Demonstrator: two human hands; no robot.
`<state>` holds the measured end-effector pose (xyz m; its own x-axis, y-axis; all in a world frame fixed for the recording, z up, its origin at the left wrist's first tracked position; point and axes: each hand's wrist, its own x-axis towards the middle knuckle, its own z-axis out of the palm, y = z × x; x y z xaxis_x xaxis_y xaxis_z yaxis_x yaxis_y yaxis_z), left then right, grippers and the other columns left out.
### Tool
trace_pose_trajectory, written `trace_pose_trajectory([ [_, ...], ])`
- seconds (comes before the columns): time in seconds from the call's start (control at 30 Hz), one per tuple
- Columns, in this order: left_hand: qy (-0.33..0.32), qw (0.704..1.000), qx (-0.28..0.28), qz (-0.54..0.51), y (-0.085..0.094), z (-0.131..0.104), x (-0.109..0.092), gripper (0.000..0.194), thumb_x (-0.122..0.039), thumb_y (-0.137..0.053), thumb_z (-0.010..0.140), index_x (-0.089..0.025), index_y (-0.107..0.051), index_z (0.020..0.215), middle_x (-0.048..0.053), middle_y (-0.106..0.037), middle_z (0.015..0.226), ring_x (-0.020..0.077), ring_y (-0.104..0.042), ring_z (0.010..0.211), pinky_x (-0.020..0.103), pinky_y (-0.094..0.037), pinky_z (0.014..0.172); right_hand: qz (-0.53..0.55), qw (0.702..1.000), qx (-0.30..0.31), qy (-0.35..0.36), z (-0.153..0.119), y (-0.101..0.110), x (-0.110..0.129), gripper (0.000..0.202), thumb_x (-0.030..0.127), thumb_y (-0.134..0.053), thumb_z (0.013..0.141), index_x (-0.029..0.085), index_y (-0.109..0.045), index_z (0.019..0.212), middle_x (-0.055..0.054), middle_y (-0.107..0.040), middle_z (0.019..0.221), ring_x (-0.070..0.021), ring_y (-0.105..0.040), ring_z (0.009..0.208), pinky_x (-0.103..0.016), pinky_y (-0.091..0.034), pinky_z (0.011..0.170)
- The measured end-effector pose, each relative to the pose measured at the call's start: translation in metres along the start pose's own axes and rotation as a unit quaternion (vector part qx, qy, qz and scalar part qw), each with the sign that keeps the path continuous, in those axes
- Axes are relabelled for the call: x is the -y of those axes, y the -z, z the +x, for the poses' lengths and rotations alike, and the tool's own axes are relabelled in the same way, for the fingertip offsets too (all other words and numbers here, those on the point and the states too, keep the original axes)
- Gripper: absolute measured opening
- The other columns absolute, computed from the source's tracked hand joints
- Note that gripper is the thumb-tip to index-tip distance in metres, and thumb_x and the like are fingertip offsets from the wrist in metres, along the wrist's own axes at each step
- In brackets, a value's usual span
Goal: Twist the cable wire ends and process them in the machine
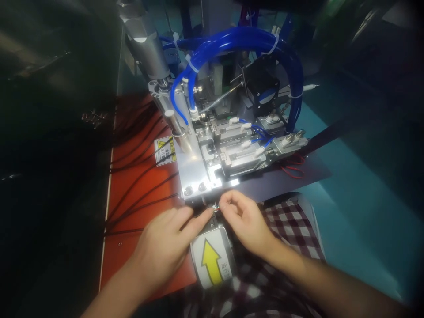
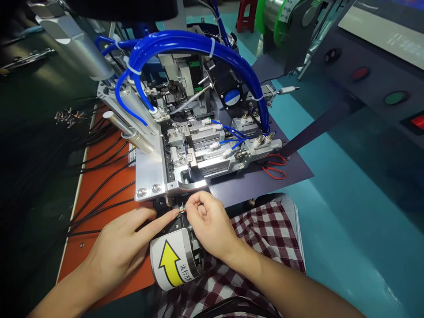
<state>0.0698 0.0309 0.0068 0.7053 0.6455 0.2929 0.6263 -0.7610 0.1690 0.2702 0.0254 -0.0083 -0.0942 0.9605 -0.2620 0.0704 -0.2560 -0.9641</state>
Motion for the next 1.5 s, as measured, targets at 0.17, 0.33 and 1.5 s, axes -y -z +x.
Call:
trace_pose_trajectory([
  [0.17,0.015,1.000,0.003,-0.005,-0.003,-0.004,0.000,0.043,-0.005,-0.033,0.091,-0.018,-0.054,0.126,0.003,-0.050,0.081,0.0147,-0.047,0.065,0.024,-0.037,0.054,0.023,1.000,-0.010,-0.013,-0.001,-0.004,0.000,0.011,0.023,-0.052,0.085,0.019,-0.051,0.075,0.005,-0.043,0.060,-0.0094,-0.038,0.050,-0.023,-0.033,0.048],
  [0.33,0.014,1.000,0.005,-0.005,-0.004,-0.002,0.000,0.043,-0.005,-0.033,0.091,-0.019,-0.054,0.126,0.003,-0.050,0.080,0.0148,-0.046,0.065,0.024,-0.037,0.054,0.024,0.999,-0.019,-0.018,0.001,-0.002,0.002,0.012,0.025,-0.052,0.084,0.018,-0.053,0.074,0.003,-0.049,0.065,-0.0098,-0.042,0.054,-0.023,-0.033,0.047],
  [1.5,0.008,1.000,-0.002,-0.009,-0.002,0.001,0.001,0.038,-0.006,-0.033,0.091,-0.016,-0.053,0.122,0.003,-0.055,0.078,0.0151,-0.048,0.062,0.024,-0.039,0.051,0.098,0.990,0.035,-0.092,0.006,0.004,0.012,0.004,0.019,-0.057,0.074,0.017,-0.055,0.071,0.011,-0.039,0.045,-0.0058,-0.033,0.040,-0.019,-0.027,0.040],
])
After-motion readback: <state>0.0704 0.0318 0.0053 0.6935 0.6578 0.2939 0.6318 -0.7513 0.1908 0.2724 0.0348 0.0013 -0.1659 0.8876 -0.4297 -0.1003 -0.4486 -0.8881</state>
